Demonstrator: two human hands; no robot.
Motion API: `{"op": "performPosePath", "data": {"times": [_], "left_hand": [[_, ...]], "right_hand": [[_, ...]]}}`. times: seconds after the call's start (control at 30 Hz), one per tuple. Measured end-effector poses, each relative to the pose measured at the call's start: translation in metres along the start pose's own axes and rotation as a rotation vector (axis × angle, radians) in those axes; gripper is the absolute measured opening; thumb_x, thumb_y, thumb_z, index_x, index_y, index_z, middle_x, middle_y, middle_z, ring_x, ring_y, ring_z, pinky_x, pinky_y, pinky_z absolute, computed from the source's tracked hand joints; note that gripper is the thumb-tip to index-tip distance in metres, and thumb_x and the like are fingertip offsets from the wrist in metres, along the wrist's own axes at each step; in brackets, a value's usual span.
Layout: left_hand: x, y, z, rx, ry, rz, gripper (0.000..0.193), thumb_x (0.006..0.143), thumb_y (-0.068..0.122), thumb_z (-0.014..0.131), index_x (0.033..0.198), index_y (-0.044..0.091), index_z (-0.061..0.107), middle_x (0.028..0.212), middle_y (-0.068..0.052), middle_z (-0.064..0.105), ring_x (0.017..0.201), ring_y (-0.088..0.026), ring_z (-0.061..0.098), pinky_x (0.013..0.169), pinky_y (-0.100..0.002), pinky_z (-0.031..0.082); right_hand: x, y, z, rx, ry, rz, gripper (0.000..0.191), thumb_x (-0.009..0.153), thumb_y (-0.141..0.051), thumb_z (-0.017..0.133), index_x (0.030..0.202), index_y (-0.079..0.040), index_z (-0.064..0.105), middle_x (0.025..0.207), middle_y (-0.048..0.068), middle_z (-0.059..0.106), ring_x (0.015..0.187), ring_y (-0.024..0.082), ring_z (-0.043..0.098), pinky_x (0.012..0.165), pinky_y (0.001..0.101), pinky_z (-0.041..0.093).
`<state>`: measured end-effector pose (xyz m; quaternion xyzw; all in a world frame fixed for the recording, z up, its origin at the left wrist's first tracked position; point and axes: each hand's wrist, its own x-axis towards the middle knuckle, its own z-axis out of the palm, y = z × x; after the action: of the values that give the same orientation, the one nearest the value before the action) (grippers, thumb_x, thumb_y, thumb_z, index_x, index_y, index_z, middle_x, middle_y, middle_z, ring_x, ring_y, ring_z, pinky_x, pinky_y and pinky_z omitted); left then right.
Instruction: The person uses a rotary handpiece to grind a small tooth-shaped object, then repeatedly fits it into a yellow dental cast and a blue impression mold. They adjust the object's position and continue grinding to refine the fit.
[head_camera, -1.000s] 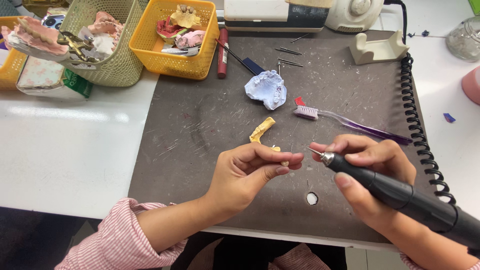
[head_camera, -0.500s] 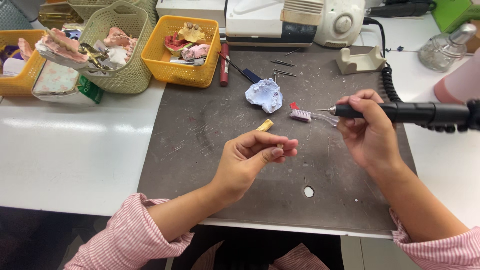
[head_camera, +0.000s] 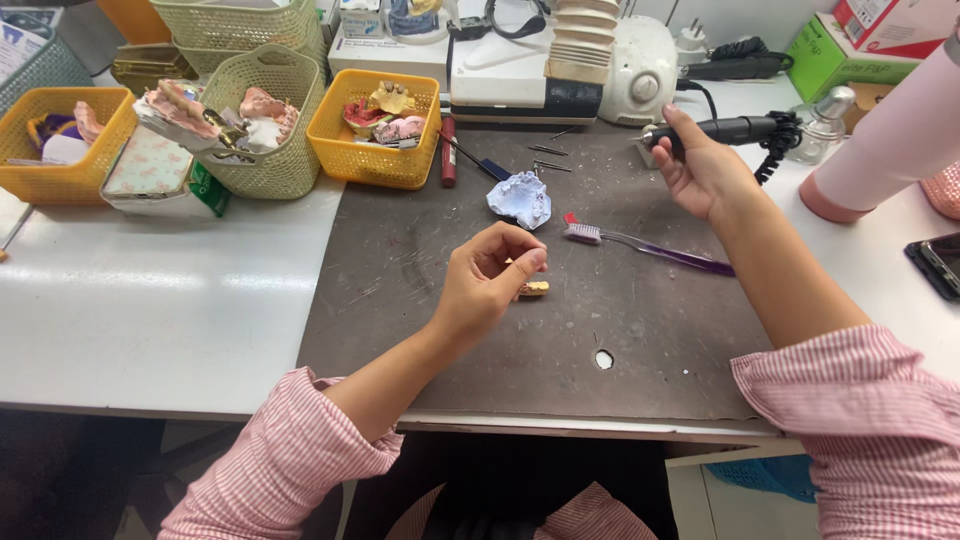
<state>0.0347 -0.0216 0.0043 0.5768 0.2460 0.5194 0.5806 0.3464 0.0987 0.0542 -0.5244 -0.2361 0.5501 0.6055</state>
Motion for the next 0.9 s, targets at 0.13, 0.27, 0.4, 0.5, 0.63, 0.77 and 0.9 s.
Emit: {"op": "performPosePath", "data": {"times": [0.13,0.27,0.4,0.5,0.63,0.77,0.9], "left_hand": [[0.006,-0.003,-0.003,0.05,-0.006,0.026,0.006,0.101,0.011,0.068,0.102,0.005,0.069,0.089,0.001,0.069,0.075,-0.001,0.057,0.059,-0.018,0.043],[0.006,-0.005,-0.005,0.061,-0.035,0.038,0.005,0.1,0.009,0.067,0.104,0.005,0.069,0.091,0.001,0.07,0.076,0.0,0.057,0.061,-0.018,0.044],[0.007,-0.006,-0.005,0.073,-0.032,0.02,0.007,0.101,0.009,0.065,0.104,0.005,0.07,0.09,0.0,0.071,0.073,-0.001,0.056,0.06,-0.018,0.045],[0.007,-0.008,-0.004,0.085,-0.059,0.017,0.009,0.102,0.009,0.065,0.107,0.004,0.071,0.095,-0.002,0.073,0.076,0.0,0.059,0.063,-0.017,0.045],[0.01,-0.008,-0.003,0.044,-0.085,-0.077,0.017,0.103,0.01,0.061,0.112,0.003,0.073,0.098,-0.006,0.077,0.066,0.0,0.055,0.059,-0.016,0.046],[0.011,-0.007,-0.004,0.05,-0.07,-0.133,0.02,0.102,0.008,0.057,0.113,0.001,0.071,0.1,-0.008,0.077,0.07,0.0,0.062,0.06,-0.017,0.05],[0.013,-0.012,-0.006,0.032,-0.058,-0.082,0.02,0.101,0.004,0.056,0.112,0.0,0.071,0.1,-0.009,0.077,0.068,-0.002,0.058,0.062,-0.018,0.051]], "right_hand": [[0.017,-0.014,0.012,-0.14,0.097,-0.024,0.037,0.092,-0.038,0.082,0.094,-0.008,0.061,0.076,-0.002,0.066,0.061,0.004,0.065,0.052,0.0149,0.057],[0.015,-0.015,0.016,-0.331,0.212,0.02,0.046,0.09,-0.058,0.074,0.085,-0.014,0.058,0.068,-0.007,0.057,0.052,0.001,0.05,0.043,0.0172,0.042],[0.013,-0.012,0.014,-0.589,0.261,0.02,0.051,0.092,-0.062,0.068,0.083,-0.013,0.058,0.068,-0.006,0.052,0.05,0.004,0.044,0.043,0.021,0.035],[0.016,-0.009,0.01,-0.605,0.22,0.001,0.062,0.097,-0.07,0.056,0.081,-0.01,0.057,0.066,-0.004,0.048,0.049,0.007,0.041,0.042,0.0239,0.033],[0.022,-0.011,0.005,-0.966,0.214,-0.062,0.07,0.104,-0.072,0.051,0.088,-0.005,0.065,0.074,0.005,0.058,0.056,0.016,0.052,0.052,0.0325,0.04],[0.023,-0.025,0.013,-1.655,0.475,-0.445,0.076,0.099,-0.071,0.058,0.086,0.002,0.074,0.081,0.021,0.071,0.07,0.035,0.067,0.061,0.0478,0.053],[0.018,-0.033,0.03,-1.574,0.412,-0.867,0.051,0.102,-0.057,0.069,0.093,-0.008,0.079,0.087,0.018,0.075,0.082,0.036,0.071,0.074,0.0475,0.056]]}}
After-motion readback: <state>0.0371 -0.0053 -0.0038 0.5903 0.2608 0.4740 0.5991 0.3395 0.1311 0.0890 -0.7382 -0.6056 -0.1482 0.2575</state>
